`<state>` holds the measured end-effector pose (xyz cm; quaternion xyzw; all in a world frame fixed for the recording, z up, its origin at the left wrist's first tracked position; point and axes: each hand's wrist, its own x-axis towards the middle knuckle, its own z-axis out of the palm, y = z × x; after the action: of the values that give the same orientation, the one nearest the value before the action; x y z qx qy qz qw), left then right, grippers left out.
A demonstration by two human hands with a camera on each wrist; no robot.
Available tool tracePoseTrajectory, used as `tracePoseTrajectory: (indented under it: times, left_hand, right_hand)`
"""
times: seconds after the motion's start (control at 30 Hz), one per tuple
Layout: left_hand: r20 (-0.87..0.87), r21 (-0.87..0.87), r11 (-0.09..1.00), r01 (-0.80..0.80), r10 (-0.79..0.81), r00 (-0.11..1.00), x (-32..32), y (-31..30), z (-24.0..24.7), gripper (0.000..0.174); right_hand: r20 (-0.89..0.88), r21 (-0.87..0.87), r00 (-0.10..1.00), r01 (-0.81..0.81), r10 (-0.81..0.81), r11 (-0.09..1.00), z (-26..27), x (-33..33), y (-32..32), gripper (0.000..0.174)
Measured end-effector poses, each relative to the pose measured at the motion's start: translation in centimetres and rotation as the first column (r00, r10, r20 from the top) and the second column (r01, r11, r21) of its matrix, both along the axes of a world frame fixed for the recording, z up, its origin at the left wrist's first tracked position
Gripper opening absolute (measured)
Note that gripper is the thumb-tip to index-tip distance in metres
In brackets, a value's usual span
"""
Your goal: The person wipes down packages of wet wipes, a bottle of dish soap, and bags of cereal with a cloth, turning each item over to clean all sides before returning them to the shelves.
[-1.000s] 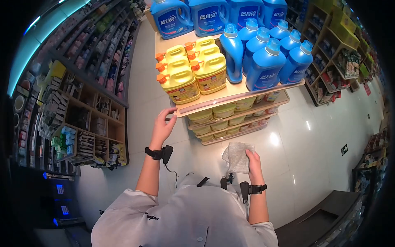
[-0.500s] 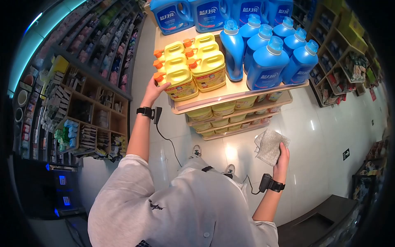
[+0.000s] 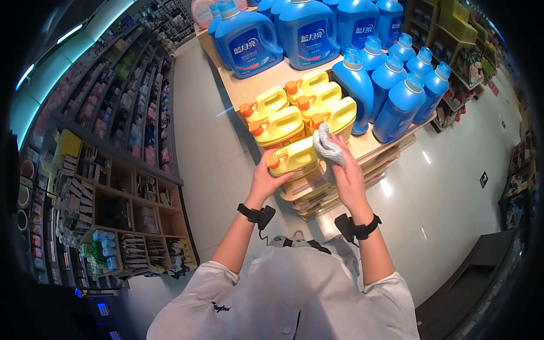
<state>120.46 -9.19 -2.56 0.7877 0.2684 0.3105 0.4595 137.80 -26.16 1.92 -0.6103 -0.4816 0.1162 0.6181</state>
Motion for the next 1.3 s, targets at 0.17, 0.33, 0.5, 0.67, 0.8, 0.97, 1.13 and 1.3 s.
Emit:
tracePoseTrajectory:
  times: [0.17,0.33,0.5,0.67,0.8,0.97,1.13,1.3]
  left_hand:
    - [0.107,0.106,0.993,0.055,-0.066,0.992,-0.5,1.6,-2.7,0.066]
    - [0.348,-0.417,0.894,0.162,-0.007,0.938,0.0,2.7,-5.5,0.062]
    - [0.083,0.098,0.990,0.097,-0.105,0.991,0.2,2.2,-1.0,0.060]
    - [0.113,-0.078,0.986,0.144,-0.135,0.984,0.8,2.8,-2.0,0.057]
    - [0.220,-0.174,0.970,0.170,-0.130,0.967,0.2,2.6,-2.8,0.051]
    - [0.277,-0.362,0.922,0.138,-0.035,0.960,-0.3,2.3,-1.8,0.056]
    - [0.378,-0.532,0.826,0.183,0.039,0.925,-0.6,2.9,-0.7,0.057]
    - [0.383,-0.454,0.873,0.180,0.009,0.924,-0.1,2.5,-2.1,0.059]
  right_hand:
    - [0.581,-0.204,0.814,0.165,-0.016,0.965,2.2,-9.1,5.7,0.057]
    - [0.601,-0.186,0.798,0.093,0.038,0.978,2.2,-8.9,7.2,0.058]
    - [0.532,-0.091,0.817,0.317,-0.223,0.944,1.4,-4.9,6.3,0.063]
    - [-0.118,0.044,0.962,0.252,-0.245,0.967,-3.6,-3.3,5.1,0.061]
    - [-0.449,0.169,0.885,0.221,-0.125,0.961,-6.9,-4.0,5.2,0.045]
    - [-0.559,0.135,0.820,0.236,-0.123,0.962,-9.5,-4.5,4.6,0.042]
    - [-0.635,0.014,0.763,0.171,-0.123,0.985,-11.5,-5.0,5.4,0.040]
    - [-0.437,0.094,0.871,0.290,-0.223,0.952,-10.2,-5.3,7.1,0.037]
